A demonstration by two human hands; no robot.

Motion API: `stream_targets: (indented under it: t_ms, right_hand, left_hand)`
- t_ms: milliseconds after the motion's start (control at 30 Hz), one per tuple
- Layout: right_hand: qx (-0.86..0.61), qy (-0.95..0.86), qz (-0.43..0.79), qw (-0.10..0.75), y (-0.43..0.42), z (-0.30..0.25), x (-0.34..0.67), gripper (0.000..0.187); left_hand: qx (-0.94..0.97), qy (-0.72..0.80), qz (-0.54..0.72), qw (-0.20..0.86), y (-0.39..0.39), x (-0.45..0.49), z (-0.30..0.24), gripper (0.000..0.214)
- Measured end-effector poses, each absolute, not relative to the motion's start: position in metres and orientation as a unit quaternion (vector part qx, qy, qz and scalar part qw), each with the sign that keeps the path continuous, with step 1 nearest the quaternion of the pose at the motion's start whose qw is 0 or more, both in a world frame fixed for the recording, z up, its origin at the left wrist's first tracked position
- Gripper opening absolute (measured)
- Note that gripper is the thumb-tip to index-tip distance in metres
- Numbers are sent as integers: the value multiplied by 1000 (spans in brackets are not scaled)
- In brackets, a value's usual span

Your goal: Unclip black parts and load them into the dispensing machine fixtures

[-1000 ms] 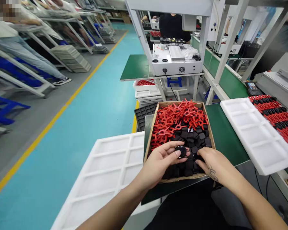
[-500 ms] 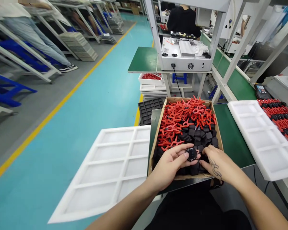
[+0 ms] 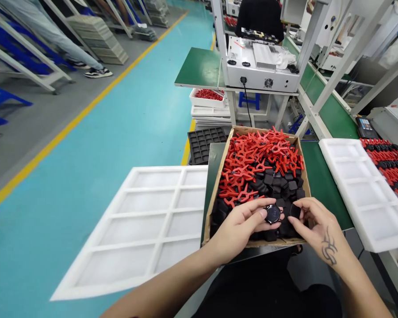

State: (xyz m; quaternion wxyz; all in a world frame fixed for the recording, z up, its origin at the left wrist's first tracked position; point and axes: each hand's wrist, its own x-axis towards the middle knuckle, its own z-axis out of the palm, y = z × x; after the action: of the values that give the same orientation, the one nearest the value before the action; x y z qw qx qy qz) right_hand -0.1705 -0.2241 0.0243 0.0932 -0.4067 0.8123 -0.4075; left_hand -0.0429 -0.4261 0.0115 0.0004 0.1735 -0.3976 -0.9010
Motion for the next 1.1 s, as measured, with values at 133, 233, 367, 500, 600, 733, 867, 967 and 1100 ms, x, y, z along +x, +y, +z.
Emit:
stream_targets:
  t_ms: [133,233,367,500,600,733,867,967,1100]
  right_hand:
    - [-449,778,-434,75,-232,31,-157,24]
    - [-483,767,-416,83,-240,32,-150,28]
    - [-489,768,-404,84,-248,29,-150,29]
    - [-483,767,-413,89,-251,24,-152,27]
    - [-478,767,-419,88,-251,22,-153,26]
    - [-473,771,-415,95,-251,22,-153,26]
    - [-472,771,-418,95,-252,22,-153,26]
    - [-472,770,-419,95,-252,21,-153,27]
    - [-476,767,-419,95,-253,22,-153,26]
  left_hand:
    - [167,-385,-908,-6,-426,-42,9,47]
    - [173,-396,-902,-14,-427,-40,7,50]
    - [173,-418,-892,-16,-428,-39,7,52]
    - [162,-436,-885,-7,-428,-39,8,49]
    - [155,-450,-879,-5,-427,-39,8,46]
    - [147,-451,-880,-5,-427,-39,7,45]
    - [141,-449,-883,-1,-427,-39,5,44]
    - [142,-445,-884,1,-427,-39,4,46]
    - [142,-445,-885,0,-426,-39,4,45]
